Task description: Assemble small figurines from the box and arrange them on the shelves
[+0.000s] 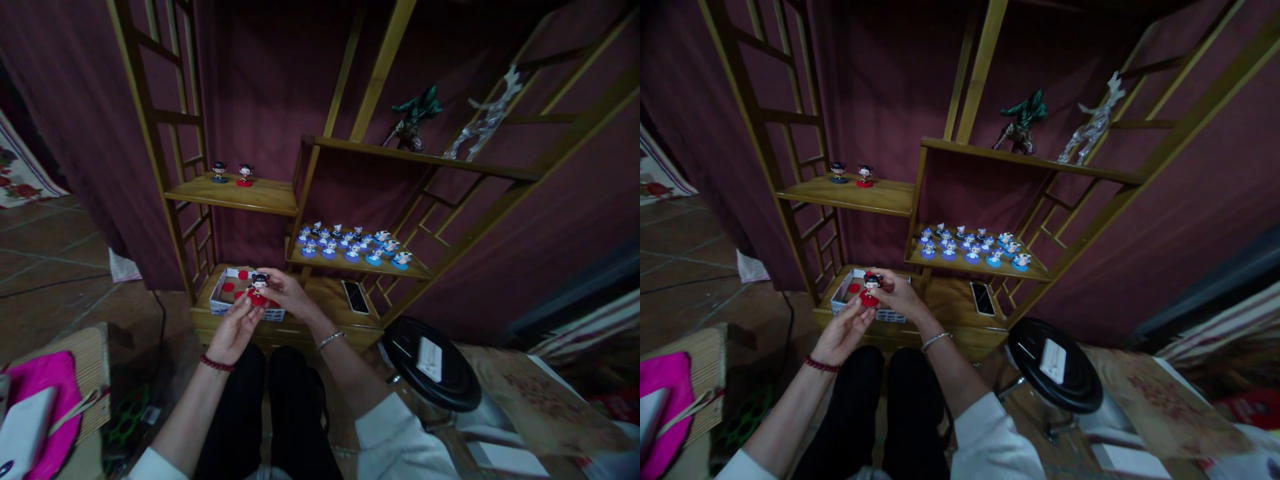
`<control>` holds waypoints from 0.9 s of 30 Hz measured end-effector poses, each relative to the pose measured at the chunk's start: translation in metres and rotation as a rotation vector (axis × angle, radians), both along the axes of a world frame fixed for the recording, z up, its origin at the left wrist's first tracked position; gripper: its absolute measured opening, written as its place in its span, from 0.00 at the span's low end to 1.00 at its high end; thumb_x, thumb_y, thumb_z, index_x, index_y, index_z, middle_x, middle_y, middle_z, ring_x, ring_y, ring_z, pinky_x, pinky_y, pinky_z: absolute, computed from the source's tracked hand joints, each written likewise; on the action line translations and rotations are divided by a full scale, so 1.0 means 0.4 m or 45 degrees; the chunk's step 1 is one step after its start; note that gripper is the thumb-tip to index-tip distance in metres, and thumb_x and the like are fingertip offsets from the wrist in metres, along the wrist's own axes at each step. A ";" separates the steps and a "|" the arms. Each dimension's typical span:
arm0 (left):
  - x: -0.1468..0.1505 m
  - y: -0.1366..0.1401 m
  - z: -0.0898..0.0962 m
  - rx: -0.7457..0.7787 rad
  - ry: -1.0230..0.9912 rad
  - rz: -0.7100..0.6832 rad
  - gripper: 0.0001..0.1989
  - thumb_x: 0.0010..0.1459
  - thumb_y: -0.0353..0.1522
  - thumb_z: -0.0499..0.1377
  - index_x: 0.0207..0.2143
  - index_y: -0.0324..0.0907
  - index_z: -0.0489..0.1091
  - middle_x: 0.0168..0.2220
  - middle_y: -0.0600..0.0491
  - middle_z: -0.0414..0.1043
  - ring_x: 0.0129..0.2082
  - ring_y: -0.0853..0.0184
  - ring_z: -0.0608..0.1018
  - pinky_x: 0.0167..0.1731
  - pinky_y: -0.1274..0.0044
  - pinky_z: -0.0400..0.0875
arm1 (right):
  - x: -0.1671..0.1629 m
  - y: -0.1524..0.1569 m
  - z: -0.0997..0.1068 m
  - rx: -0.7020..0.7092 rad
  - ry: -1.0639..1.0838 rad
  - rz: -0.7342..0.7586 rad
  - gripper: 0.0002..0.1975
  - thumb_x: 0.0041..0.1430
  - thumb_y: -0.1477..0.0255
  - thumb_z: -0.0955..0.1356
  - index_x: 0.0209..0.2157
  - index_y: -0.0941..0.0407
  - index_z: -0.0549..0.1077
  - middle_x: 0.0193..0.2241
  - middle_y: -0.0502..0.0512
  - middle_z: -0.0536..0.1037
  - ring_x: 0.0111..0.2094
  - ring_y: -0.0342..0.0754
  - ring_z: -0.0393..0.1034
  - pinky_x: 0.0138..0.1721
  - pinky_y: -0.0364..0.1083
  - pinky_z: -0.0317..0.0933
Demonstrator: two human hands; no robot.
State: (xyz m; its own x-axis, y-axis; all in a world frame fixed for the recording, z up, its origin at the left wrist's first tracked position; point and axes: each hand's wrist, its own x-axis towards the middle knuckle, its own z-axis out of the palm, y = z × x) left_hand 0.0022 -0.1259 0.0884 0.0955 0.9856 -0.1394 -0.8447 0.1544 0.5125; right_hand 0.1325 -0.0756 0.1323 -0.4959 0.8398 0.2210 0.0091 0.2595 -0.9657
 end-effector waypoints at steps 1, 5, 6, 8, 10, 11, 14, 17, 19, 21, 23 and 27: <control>-0.001 0.000 0.005 0.005 -0.005 0.005 0.08 0.50 0.22 0.57 0.34 0.37 0.71 0.34 0.48 0.74 0.35 0.65 0.76 0.35 0.77 0.71 | -0.001 0.001 0.002 -0.022 0.019 0.012 0.23 0.48 0.70 0.68 0.47 0.56 0.64 0.37 0.53 0.73 0.34 0.41 0.68 0.32 0.40 0.63; -0.007 0.004 0.017 0.053 -0.021 0.000 0.10 0.50 0.22 0.57 0.36 0.37 0.71 0.35 0.48 0.74 0.36 0.66 0.76 0.36 0.77 0.70 | -0.011 0.001 0.014 -0.074 0.065 0.035 0.23 0.46 0.69 0.69 0.46 0.55 0.65 0.33 0.51 0.73 0.30 0.40 0.67 0.27 0.38 0.62; -0.008 0.006 0.019 0.062 -0.024 0.001 0.10 0.50 0.22 0.57 0.36 0.37 0.71 0.35 0.48 0.74 0.36 0.66 0.76 0.37 0.78 0.70 | -0.014 0.001 0.018 -0.075 0.069 0.029 0.23 0.46 0.69 0.69 0.46 0.55 0.65 0.33 0.50 0.73 0.30 0.40 0.67 0.27 0.38 0.62; -0.011 0.011 0.024 0.072 -0.030 0.004 0.10 0.49 0.22 0.58 0.36 0.37 0.71 0.35 0.48 0.74 0.36 0.67 0.76 0.37 0.78 0.70 | -0.020 0.004 0.025 -0.077 0.079 0.024 0.24 0.44 0.69 0.70 0.45 0.55 0.66 0.33 0.50 0.73 0.30 0.40 0.67 0.27 0.38 0.62; -0.013 0.016 0.031 0.074 -0.034 0.006 0.10 0.49 0.22 0.58 0.35 0.37 0.71 0.35 0.49 0.74 0.35 0.67 0.76 0.37 0.79 0.70 | -0.024 0.009 0.031 -0.097 0.092 0.037 0.24 0.43 0.69 0.71 0.45 0.56 0.66 0.35 0.51 0.73 0.31 0.40 0.67 0.28 0.39 0.63; -0.015 0.018 0.035 0.073 -0.037 0.009 0.10 0.49 0.22 0.57 0.35 0.38 0.71 0.34 0.49 0.74 0.35 0.68 0.76 0.37 0.79 0.70 | -0.027 0.012 0.032 -0.109 0.098 0.045 0.25 0.42 0.69 0.71 0.44 0.56 0.66 0.36 0.52 0.73 0.31 0.40 0.67 0.28 0.39 0.63; -0.022 0.025 0.049 0.058 -0.048 0.038 0.10 0.49 0.21 0.57 0.35 0.38 0.71 0.34 0.50 0.74 0.34 0.70 0.76 0.37 0.79 0.70 | -0.031 0.023 0.035 -0.134 0.099 0.050 0.26 0.40 0.67 0.72 0.44 0.57 0.66 0.36 0.53 0.73 0.31 0.41 0.67 0.29 0.41 0.63; -0.029 0.032 0.061 0.044 -0.054 0.068 0.11 0.50 0.21 0.57 0.36 0.39 0.71 0.34 0.52 0.74 0.32 0.72 0.75 0.36 0.80 0.70 | -0.036 0.031 0.039 -0.078 0.058 0.027 0.24 0.40 0.66 0.72 0.42 0.58 0.67 0.36 0.54 0.73 0.34 0.43 0.68 0.34 0.43 0.63; -0.034 0.037 0.067 0.055 -0.048 0.066 0.11 0.49 0.21 0.57 0.36 0.40 0.71 0.34 0.52 0.74 0.32 0.72 0.75 0.36 0.80 0.70 | -0.039 0.035 0.044 -0.020 0.030 0.025 0.23 0.41 0.66 0.72 0.40 0.58 0.68 0.37 0.54 0.73 0.36 0.44 0.68 0.39 0.45 0.62; -0.038 0.042 0.073 0.077 -0.039 0.060 0.11 0.48 0.22 0.58 0.35 0.40 0.71 0.35 0.52 0.74 0.32 0.72 0.75 0.36 0.79 0.70 | -0.043 0.039 0.050 0.018 0.024 0.034 0.22 0.41 0.66 0.72 0.39 0.58 0.68 0.37 0.54 0.73 0.37 0.44 0.68 0.42 0.47 0.61; -0.042 0.046 0.082 0.103 -0.027 0.055 0.11 0.48 0.22 0.58 0.35 0.39 0.71 0.35 0.51 0.73 0.32 0.72 0.75 0.36 0.80 0.70 | -0.047 0.041 0.058 0.043 0.026 0.039 0.21 0.41 0.66 0.72 0.38 0.58 0.68 0.37 0.54 0.73 0.38 0.45 0.67 0.44 0.48 0.60; -0.047 0.050 0.105 0.164 0.009 0.045 0.12 0.49 0.22 0.58 0.37 0.39 0.71 0.35 0.51 0.74 0.32 0.73 0.74 0.35 0.80 0.70 | -0.053 0.046 0.074 0.055 0.033 0.038 0.21 0.41 0.66 0.72 0.38 0.58 0.68 0.37 0.54 0.73 0.38 0.45 0.68 0.45 0.48 0.59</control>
